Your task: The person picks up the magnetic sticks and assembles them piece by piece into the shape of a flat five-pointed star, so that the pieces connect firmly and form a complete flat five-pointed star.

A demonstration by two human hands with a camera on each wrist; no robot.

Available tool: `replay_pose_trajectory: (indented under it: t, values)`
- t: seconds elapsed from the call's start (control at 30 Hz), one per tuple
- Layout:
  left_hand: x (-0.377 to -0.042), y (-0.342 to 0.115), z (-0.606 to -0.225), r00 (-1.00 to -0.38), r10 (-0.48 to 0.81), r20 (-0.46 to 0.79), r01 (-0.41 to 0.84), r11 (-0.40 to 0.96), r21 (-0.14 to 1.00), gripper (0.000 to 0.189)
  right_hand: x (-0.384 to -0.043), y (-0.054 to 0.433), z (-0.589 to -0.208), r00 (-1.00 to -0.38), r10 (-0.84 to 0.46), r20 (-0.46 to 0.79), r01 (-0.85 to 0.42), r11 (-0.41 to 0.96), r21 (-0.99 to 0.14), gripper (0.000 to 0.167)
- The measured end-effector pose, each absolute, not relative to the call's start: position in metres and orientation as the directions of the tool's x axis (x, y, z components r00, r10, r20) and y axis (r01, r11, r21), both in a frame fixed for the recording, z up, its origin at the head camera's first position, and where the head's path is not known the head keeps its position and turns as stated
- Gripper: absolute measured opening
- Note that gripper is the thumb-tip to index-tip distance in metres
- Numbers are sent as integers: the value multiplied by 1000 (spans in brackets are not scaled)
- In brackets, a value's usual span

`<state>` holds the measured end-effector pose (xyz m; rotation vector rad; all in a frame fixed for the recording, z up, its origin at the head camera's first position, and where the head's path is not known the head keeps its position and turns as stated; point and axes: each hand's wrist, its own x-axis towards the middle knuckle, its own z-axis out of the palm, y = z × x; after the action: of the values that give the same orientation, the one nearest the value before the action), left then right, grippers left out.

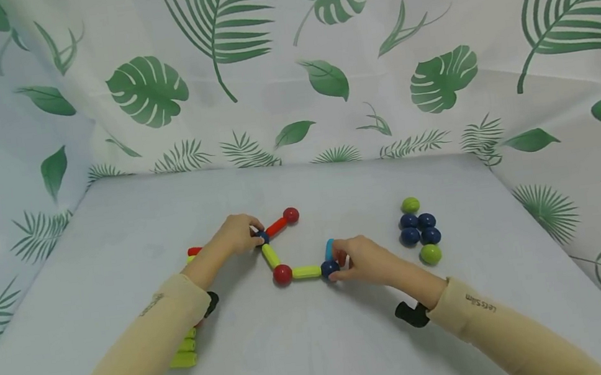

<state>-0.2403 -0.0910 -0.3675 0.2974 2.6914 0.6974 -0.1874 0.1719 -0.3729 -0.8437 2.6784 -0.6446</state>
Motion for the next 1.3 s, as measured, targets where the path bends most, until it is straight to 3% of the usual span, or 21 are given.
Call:
replay_pose_trajectory:
  t: [0.57,0.87,1.3]
  values:
    - [-225,-97,-369,-915,310,-257,136,839,527,30,-190,173,-375,-827,-545,-136,-416,757,-503,26]
    - [-207,-100,-367,-898,378,-227,227,837,498,28,-202,181,-376,-840,-523,-142,-413,788,-457,27]
    - [-173,-85,-365,-897,388,-212,245,835,492,20,-223,189,-373,-805,-575,-148,-454,757,-470,33]
